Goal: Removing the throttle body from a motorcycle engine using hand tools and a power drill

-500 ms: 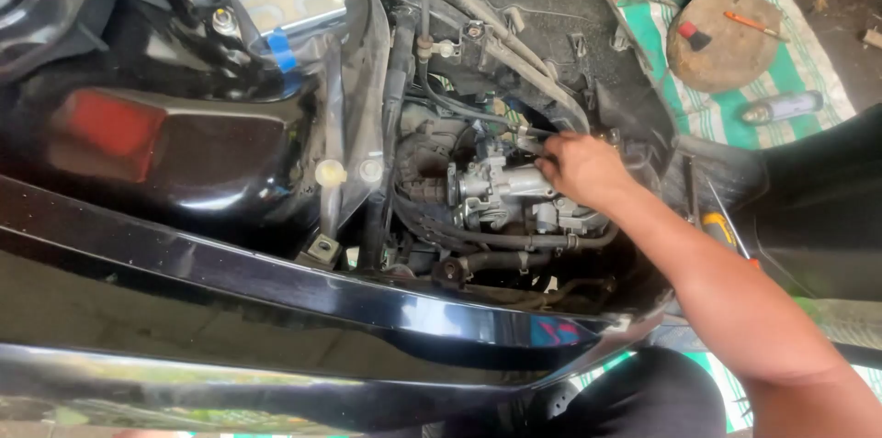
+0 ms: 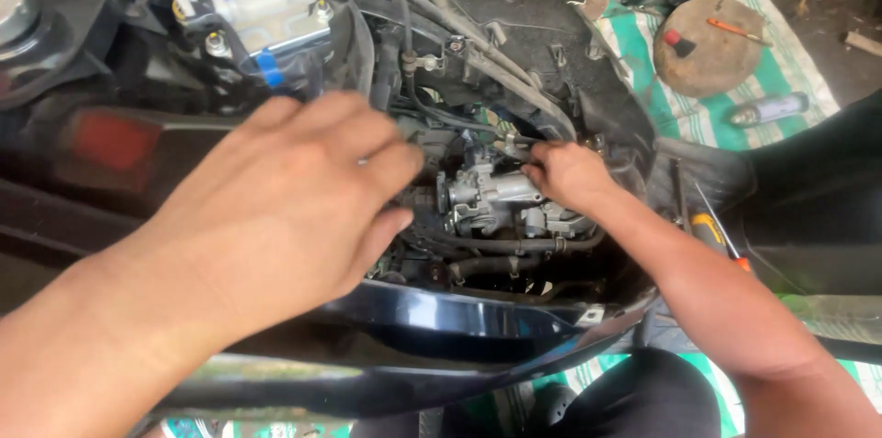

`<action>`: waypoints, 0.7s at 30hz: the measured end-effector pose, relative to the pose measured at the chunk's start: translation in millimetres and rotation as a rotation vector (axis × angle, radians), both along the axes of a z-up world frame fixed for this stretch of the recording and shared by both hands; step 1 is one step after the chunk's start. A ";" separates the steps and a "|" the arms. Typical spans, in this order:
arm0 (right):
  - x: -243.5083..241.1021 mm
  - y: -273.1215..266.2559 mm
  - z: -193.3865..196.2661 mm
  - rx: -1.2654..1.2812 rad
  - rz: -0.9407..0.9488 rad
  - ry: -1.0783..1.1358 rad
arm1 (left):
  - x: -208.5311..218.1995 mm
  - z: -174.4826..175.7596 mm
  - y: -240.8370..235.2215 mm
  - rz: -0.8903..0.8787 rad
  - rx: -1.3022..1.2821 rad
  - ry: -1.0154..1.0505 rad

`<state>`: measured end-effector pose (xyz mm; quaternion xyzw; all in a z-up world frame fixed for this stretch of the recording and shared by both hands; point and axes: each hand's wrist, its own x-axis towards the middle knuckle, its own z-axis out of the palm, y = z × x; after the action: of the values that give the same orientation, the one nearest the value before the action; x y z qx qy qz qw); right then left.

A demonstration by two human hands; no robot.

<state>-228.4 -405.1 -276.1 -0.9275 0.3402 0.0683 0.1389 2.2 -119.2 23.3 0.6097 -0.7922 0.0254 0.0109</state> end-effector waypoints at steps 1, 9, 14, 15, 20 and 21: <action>3.5 -1.4 5.0 -0.001 -0.011 0.000 | 1.8 -2.1 -1.2 -0.011 -0.001 0.000; 3.2 -3.6 -7.6 -0.052 -0.004 -0.001 | -8.2 -8.8 -59.8 -0.107 0.093 -0.080; -2.0 -2.9 -10.7 -0.037 0.061 -0.068 | -11.9 -2.3 -56.8 -0.069 0.394 -0.073; 0.5 -3.9 -10.6 -0.064 0.088 -0.094 | -13.6 5.4 -60.3 0.026 0.579 -0.103; 17.0 17.3 47.4 0.124 -0.009 -0.016 | -13.9 -24.1 -56.9 0.007 0.584 0.034; 27.0 28.9 78.8 0.223 -0.155 0.106 | -12.1 -30.2 -56.2 0.031 0.552 0.053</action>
<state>-201.4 -376.2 -197.3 -0.8724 0.4079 0.1438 0.2278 -10.0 -175.4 -7.0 0.6023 -0.7590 -0.2071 -0.1351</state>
